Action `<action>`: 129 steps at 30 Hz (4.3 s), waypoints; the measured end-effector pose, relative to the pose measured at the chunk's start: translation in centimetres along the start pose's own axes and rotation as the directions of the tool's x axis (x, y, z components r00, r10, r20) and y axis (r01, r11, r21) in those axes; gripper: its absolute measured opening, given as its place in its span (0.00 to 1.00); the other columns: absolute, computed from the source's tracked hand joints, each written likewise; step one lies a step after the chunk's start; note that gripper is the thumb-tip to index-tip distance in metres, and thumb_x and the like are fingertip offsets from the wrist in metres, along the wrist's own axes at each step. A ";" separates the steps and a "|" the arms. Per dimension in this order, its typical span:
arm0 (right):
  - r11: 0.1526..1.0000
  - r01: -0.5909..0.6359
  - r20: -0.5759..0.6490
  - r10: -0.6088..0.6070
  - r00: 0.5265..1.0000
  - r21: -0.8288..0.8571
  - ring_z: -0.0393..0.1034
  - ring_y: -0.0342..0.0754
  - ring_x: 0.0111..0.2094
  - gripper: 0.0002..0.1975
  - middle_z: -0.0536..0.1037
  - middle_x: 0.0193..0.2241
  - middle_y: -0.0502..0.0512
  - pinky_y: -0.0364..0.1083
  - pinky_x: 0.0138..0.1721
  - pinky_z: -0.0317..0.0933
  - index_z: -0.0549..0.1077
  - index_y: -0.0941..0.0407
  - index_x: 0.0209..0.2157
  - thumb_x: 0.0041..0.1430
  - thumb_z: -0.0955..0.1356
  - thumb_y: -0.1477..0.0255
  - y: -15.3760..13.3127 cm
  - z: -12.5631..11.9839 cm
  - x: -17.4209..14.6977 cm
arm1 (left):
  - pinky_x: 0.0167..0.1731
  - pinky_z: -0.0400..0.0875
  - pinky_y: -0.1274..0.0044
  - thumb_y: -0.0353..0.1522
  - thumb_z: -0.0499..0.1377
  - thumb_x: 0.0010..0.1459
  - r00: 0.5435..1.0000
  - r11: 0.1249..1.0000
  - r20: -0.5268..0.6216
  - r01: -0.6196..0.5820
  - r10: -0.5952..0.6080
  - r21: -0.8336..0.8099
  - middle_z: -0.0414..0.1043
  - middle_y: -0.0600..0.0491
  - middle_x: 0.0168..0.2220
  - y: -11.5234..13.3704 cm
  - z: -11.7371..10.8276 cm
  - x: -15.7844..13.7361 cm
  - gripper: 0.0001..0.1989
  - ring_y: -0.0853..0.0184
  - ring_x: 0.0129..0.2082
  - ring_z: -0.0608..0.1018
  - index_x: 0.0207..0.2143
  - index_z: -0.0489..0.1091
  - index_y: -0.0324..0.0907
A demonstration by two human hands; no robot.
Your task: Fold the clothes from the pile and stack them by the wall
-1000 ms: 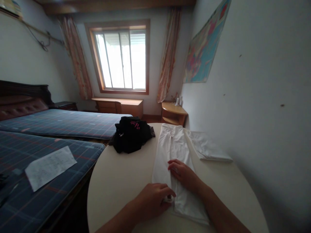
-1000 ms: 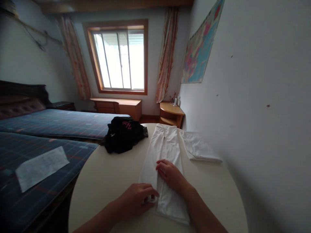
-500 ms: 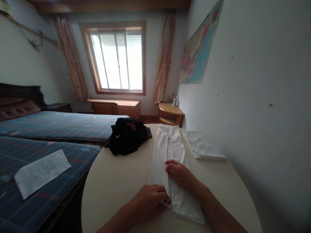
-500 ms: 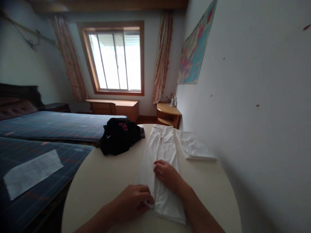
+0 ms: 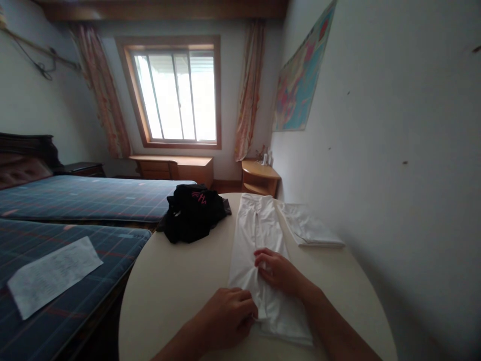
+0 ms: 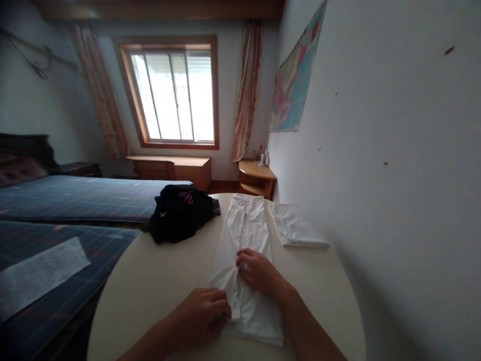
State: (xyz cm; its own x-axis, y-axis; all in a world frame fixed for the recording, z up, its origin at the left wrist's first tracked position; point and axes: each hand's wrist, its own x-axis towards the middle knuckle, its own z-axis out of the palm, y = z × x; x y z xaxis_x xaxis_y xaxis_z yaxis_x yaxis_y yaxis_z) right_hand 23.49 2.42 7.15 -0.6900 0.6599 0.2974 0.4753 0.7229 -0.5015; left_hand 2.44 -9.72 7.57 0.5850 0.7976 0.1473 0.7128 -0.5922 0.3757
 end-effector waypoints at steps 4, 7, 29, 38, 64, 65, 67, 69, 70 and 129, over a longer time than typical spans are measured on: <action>1.000 -0.006 0.024 0.007 1.000 -0.020 0.68 0.51 0.55 0.15 0.74 0.52 0.58 0.51 0.58 0.60 0.78 0.53 0.40 0.54 0.65 0.81 0.0 0.2 0.1 | 0.36 0.67 0.81 0.26 0.58 0.56 0.997 0.997 -0.009 -0.074 0.074 0.006 0.77 0.58 0.39 0.3 -0.1 -0.1 0.12 0.70 0.35 0.78 0.41 0.72 0.49; 1.000 -0.001 0.042 0.002 0.999 -0.013 0.67 0.53 0.55 0.13 0.73 0.53 0.59 0.53 0.59 0.59 0.78 0.54 0.37 0.52 0.67 0.82 -0.1 0.0 0.1 | 0.35 0.66 0.82 0.27 0.58 0.58 0.991 0.991 0.010 -0.135 0.135 0.011 0.76 0.59 0.38 0.4 0.1 0.0 0.10 0.71 0.35 0.78 0.40 0.73 0.50; 0.976 -0.169 0.406 0.212 0.889 -0.139 0.46 0.64 0.68 0.37 0.56 0.67 0.61 0.63 0.65 0.43 0.64 0.45 0.63 0.53 0.72 0.55 -6.3 -1.9 -3.9 | 0.36 0.72 0.83 0.27 0.59 0.59 0.940 0.928 0.212 -0.190 0.266 -0.320 0.78 0.56 0.35 1.6 -1.9 -0.9 0.10 0.71 0.32 0.79 0.40 0.76 0.48; 0.993 -0.105 0.558 0.063 0.827 0.043 0.75 0.50 0.41 0.17 0.80 0.43 0.56 0.46 0.46 0.66 0.79 0.50 0.47 0.59 0.69 0.61 -8.5 -4.3 -4.2 | 0.64 0.58 0.63 0.34 0.56 0.62 0.984 0.997 -0.172 0.061 -0.051 0.053 0.56 0.47 0.67 -5.6 -0.9 4.3 0.23 0.58 0.67 0.59 0.60 0.62 0.45; 0.782 -0.512 0.021 0.554 0.832 -0.354 0.37 0.59 0.70 0.34 0.47 0.70 0.60 0.62 0.65 0.35 0.53 0.53 0.68 0.68 0.54 0.50 9.8 -1.1 9.3 | 0.63 0.47 0.49 0.47 0.55 0.60 0.966 0.940 -0.066 0.259 -0.250 0.223 0.50 0.44 0.69 -11.9 -1.1 13.5 0.31 0.45 0.69 0.50 0.64 0.58 0.49; 0.781 -0.518 0.014 0.557 0.831 -0.349 0.37 0.59 0.70 0.34 0.47 0.70 0.58 0.62 0.66 0.34 0.52 0.52 0.68 0.68 0.54 0.50 10.2 -1.0 9.5 | 0.63 0.47 0.49 0.47 0.54 0.61 0.964 0.937 -0.058 0.268 -0.261 0.225 0.48 0.45 0.70 -12.1 -1.0 13.7 0.32 0.44 0.69 0.48 0.65 0.57 0.49; 0.776 -0.526 -0.011 0.558 0.830 -0.347 0.36 0.58 0.70 0.33 0.47 0.70 0.57 0.62 0.66 0.33 0.53 0.51 0.68 0.68 0.53 0.51 10.8 -0.9 9.8 | 0.63 0.45 0.49 0.49 0.51 0.63 0.960 0.933 -0.045 0.278 -0.275 0.229 0.45 0.45 0.71 -12.6 -0.9 14.0 0.32 0.44 0.70 0.46 0.67 0.54 0.48; 0.777 -0.524 -0.044 0.545 0.837 -0.350 0.38 0.57 0.70 0.31 0.48 0.70 0.58 0.61 0.66 0.34 0.55 0.52 0.68 0.69 0.53 0.53 11.0 -0.8 10.0 | 0.63 0.43 0.49 0.49 0.50 0.64 0.961 0.932 -0.043 0.276 -0.274 0.236 0.44 0.46 0.71 -13.0 -0.8 14.3 0.33 0.45 0.70 0.45 0.67 0.54 0.48; 0.782 -0.516 -0.065 0.529 0.846 -0.351 0.39 0.57 0.70 0.30 0.49 0.70 0.59 0.61 0.66 0.34 0.56 0.52 0.67 0.70 0.53 0.54 10.9 -0.8 10.0 | 0.64 0.43 0.50 0.49 0.50 0.64 0.962 0.931 -0.046 0.274 -0.271 0.240 0.44 0.46 0.71 -13.2 -0.8 14.5 0.32 0.46 0.70 0.45 0.67 0.54 0.49; 0.977 -0.143 0.112 0.162 0.980 -0.159 0.73 0.51 0.46 0.15 0.80 0.43 0.53 0.46 0.47 0.65 0.75 0.53 0.45 0.56 0.67 0.75 -7.7 3.4 -9.2 | 0.38 0.70 0.77 0.24 0.57 0.53 0.980 0.964 0.001 -0.198 0.201 0.177 0.76 0.54 0.42 -1.3 -0.9 -2.4 0.17 0.64 0.38 0.78 0.45 0.65 0.47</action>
State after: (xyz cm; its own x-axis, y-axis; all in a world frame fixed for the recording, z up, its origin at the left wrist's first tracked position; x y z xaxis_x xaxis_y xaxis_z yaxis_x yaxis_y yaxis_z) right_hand 24.32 -9.86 5.54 -0.6609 0.7409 0.1196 0.6496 0.6446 -0.4032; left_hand -0.24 -10.73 7.54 0.7168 0.6620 0.2190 0.6397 -0.7493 0.1710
